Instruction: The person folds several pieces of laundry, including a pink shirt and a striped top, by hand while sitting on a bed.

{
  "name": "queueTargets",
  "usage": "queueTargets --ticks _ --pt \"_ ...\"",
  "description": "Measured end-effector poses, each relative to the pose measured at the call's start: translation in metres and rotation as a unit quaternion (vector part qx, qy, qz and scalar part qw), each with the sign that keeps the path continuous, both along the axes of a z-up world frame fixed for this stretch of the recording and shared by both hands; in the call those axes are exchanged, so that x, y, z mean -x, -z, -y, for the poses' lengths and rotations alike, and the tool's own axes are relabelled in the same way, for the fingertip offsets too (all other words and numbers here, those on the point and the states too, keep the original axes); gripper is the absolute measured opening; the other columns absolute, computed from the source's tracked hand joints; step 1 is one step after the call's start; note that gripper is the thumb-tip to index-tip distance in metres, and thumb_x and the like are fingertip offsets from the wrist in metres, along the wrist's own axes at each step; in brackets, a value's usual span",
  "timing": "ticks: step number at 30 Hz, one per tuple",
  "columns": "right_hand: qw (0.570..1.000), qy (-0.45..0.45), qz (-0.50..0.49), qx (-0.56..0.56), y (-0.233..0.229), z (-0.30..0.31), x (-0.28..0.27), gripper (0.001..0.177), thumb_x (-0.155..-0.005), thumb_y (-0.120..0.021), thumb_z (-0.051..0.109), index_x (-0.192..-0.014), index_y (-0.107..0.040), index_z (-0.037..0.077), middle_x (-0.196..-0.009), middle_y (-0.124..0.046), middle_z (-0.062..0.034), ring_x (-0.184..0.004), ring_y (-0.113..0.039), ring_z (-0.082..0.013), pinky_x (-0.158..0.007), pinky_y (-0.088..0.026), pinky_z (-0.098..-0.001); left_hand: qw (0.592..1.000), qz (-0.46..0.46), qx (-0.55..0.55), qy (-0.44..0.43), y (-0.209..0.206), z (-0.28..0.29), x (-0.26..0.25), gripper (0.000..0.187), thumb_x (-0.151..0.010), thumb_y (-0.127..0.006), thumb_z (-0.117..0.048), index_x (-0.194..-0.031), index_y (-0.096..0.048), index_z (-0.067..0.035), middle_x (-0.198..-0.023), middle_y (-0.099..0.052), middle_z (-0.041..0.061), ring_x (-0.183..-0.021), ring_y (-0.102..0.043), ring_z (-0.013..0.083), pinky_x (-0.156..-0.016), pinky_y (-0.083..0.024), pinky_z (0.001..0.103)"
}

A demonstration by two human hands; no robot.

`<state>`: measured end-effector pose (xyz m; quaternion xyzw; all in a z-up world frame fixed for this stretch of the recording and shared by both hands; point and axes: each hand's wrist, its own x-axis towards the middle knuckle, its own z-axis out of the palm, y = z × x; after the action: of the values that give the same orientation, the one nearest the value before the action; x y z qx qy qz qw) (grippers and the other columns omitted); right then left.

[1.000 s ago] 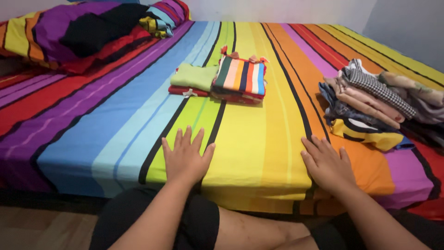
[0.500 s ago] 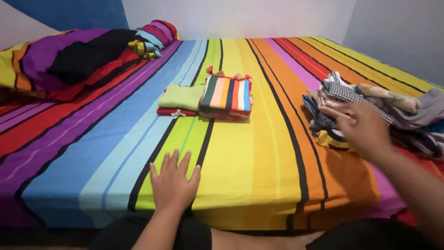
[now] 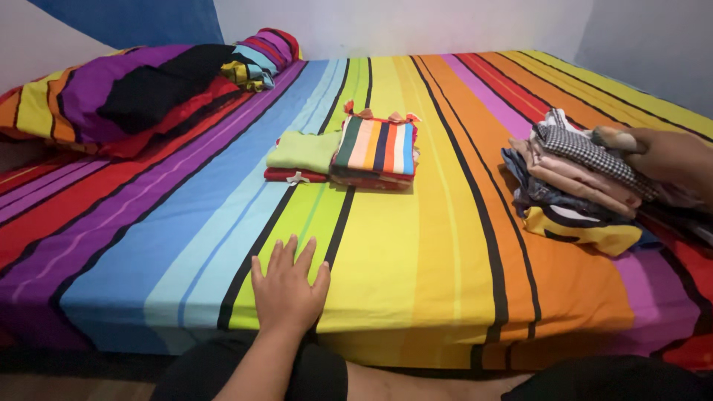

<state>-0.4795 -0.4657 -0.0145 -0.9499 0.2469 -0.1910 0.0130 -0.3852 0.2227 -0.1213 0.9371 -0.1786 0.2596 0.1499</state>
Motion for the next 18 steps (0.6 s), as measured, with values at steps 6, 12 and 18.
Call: queueTargets --ticks 6,12,18 --pt "0.999 0.014 0.023 -0.025 -0.015 -0.022 0.019 0.052 -0.097 -0.064 0.030 -0.147 -0.062 0.014 -0.129 -0.073 -0.0204 -0.114 -0.072 -0.0382 -0.097 -0.058 -0.0489 1.000 0.000 0.006 0.007 0.000 0.000 0.000 0.057 -0.091 -0.052 -0.049 -0.143 -0.057 -0.025 -0.154 -0.046 0.011 -0.147 -0.035 0.0285 -0.119 -0.014 0.061" --pt "0.978 -0.011 0.168 -0.121 -0.053 -0.038 0.022 0.047 -0.104 -0.058 0.030 -0.147 -0.057 0.011 -0.134 -0.069 -0.0176 -0.119 -0.071 -0.0344 -0.097 -0.060 -0.0486 1.000 -0.030 0.005 0.006 0.001 -0.002 0.001 0.058 -0.092 -0.051 -0.049 -0.145 -0.056 -0.025 -0.155 -0.045 0.011 -0.148 -0.033 0.0285 -0.121 -0.012 0.061" --pt "0.849 -0.149 0.353 -0.363 -0.094 -0.115 0.033 0.043 -0.111 -0.052 0.030 -0.148 -0.052 0.008 -0.139 -0.066 -0.0147 -0.123 -0.070 -0.0306 -0.097 -0.062 -0.0483 0.997 -0.076 0.013 0.011 -0.001 0.000 -0.003 0.058 -0.094 -0.052 -0.049 -0.146 -0.054 -0.023 -0.159 -0.040 0.010 -0.151 -0.027 0.0279 -0.121 -0.008 0.065"
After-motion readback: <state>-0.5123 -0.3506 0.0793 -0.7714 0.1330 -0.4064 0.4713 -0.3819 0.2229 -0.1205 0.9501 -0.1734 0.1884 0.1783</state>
